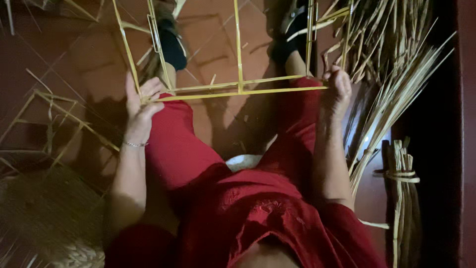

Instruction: The person sits on the floor weaving a basket from palm/reed strips, braiding strips around the woven base and folding them over the rim, trimming excess with scissors, then setting the basket aside and handling a bamboo frame with more strips.

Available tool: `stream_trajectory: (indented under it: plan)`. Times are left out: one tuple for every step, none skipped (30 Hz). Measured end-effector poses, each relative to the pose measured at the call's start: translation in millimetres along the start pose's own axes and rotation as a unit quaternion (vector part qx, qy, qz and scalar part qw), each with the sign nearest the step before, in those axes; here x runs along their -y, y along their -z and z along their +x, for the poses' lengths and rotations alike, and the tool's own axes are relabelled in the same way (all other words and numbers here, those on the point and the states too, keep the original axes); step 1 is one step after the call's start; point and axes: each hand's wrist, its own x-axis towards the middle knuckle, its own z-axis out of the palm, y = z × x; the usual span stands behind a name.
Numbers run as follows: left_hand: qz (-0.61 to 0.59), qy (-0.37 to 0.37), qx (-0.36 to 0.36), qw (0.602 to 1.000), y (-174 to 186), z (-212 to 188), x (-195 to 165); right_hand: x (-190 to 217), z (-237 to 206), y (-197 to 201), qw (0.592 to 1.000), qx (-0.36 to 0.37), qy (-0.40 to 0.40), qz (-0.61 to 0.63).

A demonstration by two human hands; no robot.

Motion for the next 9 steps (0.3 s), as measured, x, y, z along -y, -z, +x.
stream_trajectory:
  plan:
    - [-0.046, 0.031, -0.024, 0.998, 3.6, -6.7, 9.6, -3.6, -6.7, 3.2, 1.000, -0.001, -0.004, -0.018]
    - [-0.091, 0.058, -0.049, 0.993, 6.7, -9.8, 17.1, -9.0, -11.2, 4.1, 1.000, 0.005, -0.029, 0.003]
    - [-0.137, 0.084, -0.074, 0.984, 9.8, -11.2, 22.9, -14.8, -16.4, 4.4, 0.998, 0.011, -0.055, 0.023]
    - [-0.089, 0.092, -0.086, 0.988, 12.1, -14.4, 28.0, -19.4, -20.6, 6.2, 0.996, 0.017, -0.082, 0.043]
    - [-0.041, 0.100, -0.100, 0.989, 14.3, -20.3, 32.9, -25.3, -24.3, 8.3, 0.996, 0.013, -0.085, 0.033]
    - [0.009, 0.107, -0.115, 0.987, 17.3, -26.2, 36.4, -32.7, -28.1, 10.2, 0.996, 0.009, -0.089, 0.023]
    - [-0.003, 0.101, -0.121, 0.988, 16.9, -30.1, 41.7, -39.8, -28.9, 13.2, 0.996, 0.007, -0.092, 0.014]
    - [-0.015, 0.093, -0.126, 0.987, 13.9, -32.4, 49.6, -44.9, -26.4, 17.3, 0.995, 0.021, -0.093, 0.012]
    - [-0.026, 0.087, -0.131, 0.987, 15.3, -35.9, 57.2, -48.9, -25.1, 22.8, 0.995, 0.033, -0.094, 0.009]
